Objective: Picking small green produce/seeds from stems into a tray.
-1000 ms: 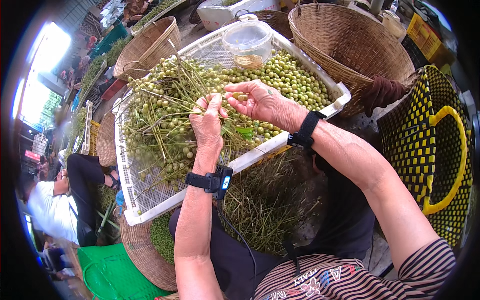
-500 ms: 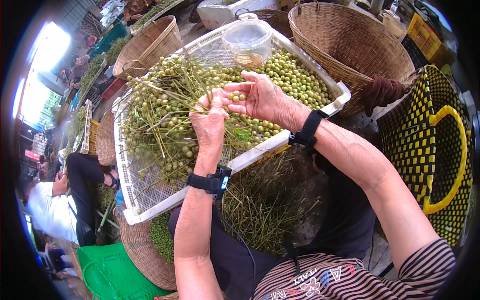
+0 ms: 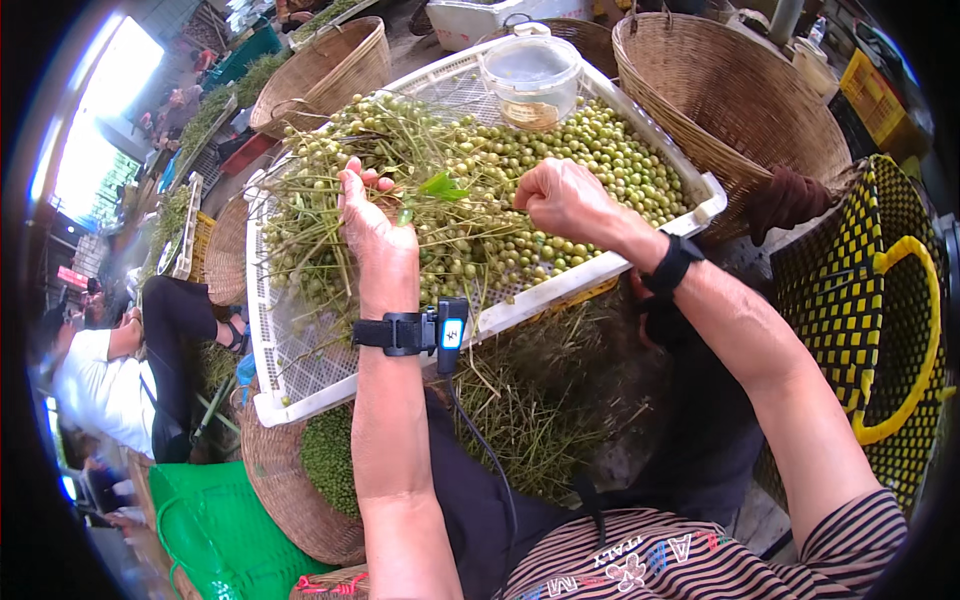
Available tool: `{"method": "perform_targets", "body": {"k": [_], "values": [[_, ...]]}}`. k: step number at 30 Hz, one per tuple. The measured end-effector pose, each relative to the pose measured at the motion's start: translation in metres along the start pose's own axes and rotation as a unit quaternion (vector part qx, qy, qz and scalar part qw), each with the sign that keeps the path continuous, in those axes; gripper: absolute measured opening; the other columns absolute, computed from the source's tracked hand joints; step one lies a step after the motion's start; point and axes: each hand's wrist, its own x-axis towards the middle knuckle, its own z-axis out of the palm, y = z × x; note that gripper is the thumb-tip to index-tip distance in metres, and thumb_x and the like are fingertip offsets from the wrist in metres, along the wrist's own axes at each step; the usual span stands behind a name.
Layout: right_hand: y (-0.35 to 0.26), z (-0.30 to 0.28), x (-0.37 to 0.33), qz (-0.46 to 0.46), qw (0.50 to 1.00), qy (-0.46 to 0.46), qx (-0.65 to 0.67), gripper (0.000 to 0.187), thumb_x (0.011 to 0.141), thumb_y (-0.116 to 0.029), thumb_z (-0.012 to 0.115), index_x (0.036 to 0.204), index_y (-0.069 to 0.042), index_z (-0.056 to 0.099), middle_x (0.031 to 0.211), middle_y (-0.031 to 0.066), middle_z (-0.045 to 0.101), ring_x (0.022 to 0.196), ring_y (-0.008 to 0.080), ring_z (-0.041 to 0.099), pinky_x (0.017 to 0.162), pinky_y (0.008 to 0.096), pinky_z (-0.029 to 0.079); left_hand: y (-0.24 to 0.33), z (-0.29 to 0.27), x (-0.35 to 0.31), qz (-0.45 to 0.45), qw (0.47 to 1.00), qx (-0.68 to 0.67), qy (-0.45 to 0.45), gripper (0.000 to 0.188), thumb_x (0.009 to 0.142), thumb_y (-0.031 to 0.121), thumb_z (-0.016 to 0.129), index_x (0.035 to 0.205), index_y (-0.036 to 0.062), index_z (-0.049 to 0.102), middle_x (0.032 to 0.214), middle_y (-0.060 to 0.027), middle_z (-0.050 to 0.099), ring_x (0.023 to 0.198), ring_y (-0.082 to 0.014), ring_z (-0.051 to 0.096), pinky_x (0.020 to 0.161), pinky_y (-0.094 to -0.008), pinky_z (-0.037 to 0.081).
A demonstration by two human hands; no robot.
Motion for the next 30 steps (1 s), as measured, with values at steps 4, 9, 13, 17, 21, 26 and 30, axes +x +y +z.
{"method": "perform_targets", "body": {"k": [4, 9, 13, 17, 21, 26, 30], "values": [[-0.026, 0.015, -0.007, -0.291, 0.939, 0.182, 0.02, 0.017, 0.06, 0.002, 0.052, 0.074, -0.006, 0.057, 0.071, 0.0066, 0.051, 0.07, 0.0252, 0.053, 0.06, 0.0357, 0.046, 0.003, -0.002, -0.001, 0.023, 0.998, -0.034, 0.047, 0.021, 0.09, 0.029, 0.049, 0.097, 0.0096, 0.054, 0.078, 0.0013, 0.05, 0.066, -0.0106, 0.046, 0.063, -0.0255, 0.043], [-0.031, 0.054, -0.003, -0.24, 0.942, 0.204, -0.12, 0.026, 0.067, -0.009, 0.063, 0.092, -0.009, 0.056, 0.078, 0.0084, 0.048, 0.071, 0.0273, 0.052, 0.058, 0.037, 0.044, 0.0, 0.003, -0.002, -0.046, 0.995, -0.067, 0.049, 0.013, 0.089, 0.02, 0.049, 0.097, 0.0098, 0.051, 0.082, -0.0012, 0.055, 0.073, -0.0132, 0.051, 0.067, -0.03, 0.044], [-0.024, 0.042, 0.004, -0.281, 0.944, 0.165, -0.056, 0.012, 0.07, -0.008, 0.062, 0.081, -0.008, 0.059, 0.076, 0.0079, 0.047, 0.068, 0.0252, 0.053, 0.055, 0.0358, 0.044, 0.018, 0.008, -0.004, -0.119, 0.992, -0.039, -0.034, 0.018, 0.083, 0.009, 0.054, 0.1, 0.0062, 0.049, 0.093, -0.0083, 0.06, 0.089, -0.0223, 0.057, 0.076, -0.0388, 0.044], [-0.005, 0.027, 0.005, -0.271, 0.95, 0.154, 0.002, 0.008, 0.073, -0.006, 0.063, 0.081, -0.006, 0.062, 0.075, 0.0083, 0.054, 0.064, 0.0255, 0.056, 0.056, 0.0345, 0.045, 0.037, 0.007, -0.008, -0.121, 0.973, 0.094, -0.173, 0.016, 0.087, 0.016, 0.052, 0.097, 0.0038, 0.05, 0.096, -0.0116, 0.059, 0.091, -0.0219, 0.057, 0.083, -0.0345, 0.044], [-0.003, 0.001, 0.009, -0.167, 0.977, 0.051, 0.122, 0.008, 0.075, -0.012, 0.06, 0.079, -0.008, 0.067, 0.079, 0.0078, 0.061, 0.069, 0.0201, 0.06, 0.063, 0.0297, 0.049, 0.029, -0.001, -0.008, -0.018, 0.966, 0.182, -0.184, 0.023, 0.087, 0.024, 0.055, 0.095, 0.0029, 0.049, 0.092, -0.0089, 0.057, 0.086, -0.0208, 0.058, 0.079, -0.0386, 0.048], [-0.019, -0.012, 0.007, -0.002, 0.939, -0.029, 0.343, 0.019, 0.075, -0.016, 0.065, 0.084, 0.001, 0.066, 0.066, 0.0068, 0.063, 0.059, 0.0117, 0.056, 0.057, 0.0259, 0.047, 0.014, 0.012, -0.018, 0.036, 0.925, 0.308, -0.218, 0.028, 0.087, 0.033, 0.053, 0.089, 0.0058, 0.052, 0.083, -0.0052, 0.057, 0.077, -0.0147, 0.058, 0.07, -0.0335, 0.051], [-0.009, -0.016, 0.016, 0.005, 0.919, 0.016, 0.393, 0.029, 0.074, -0.02, 0.067, 0.091, 0.003, 0.061, 0.074, 0.0089, 0.062, 0.06, 0.0117, 0.056, 0.053, 0.0248, 0.045, -0.003, 0.019, -0.033, -0.036, 0.905, 0.304, -0.294, 0.027, 0.085, 0.027, 0.057, 0.1, 0.0041, 0.054, 0.089, -0.0046, 0.059, 0.077, -0.0122, 0.058, 0.071, -0.0278, 0.047]]}}
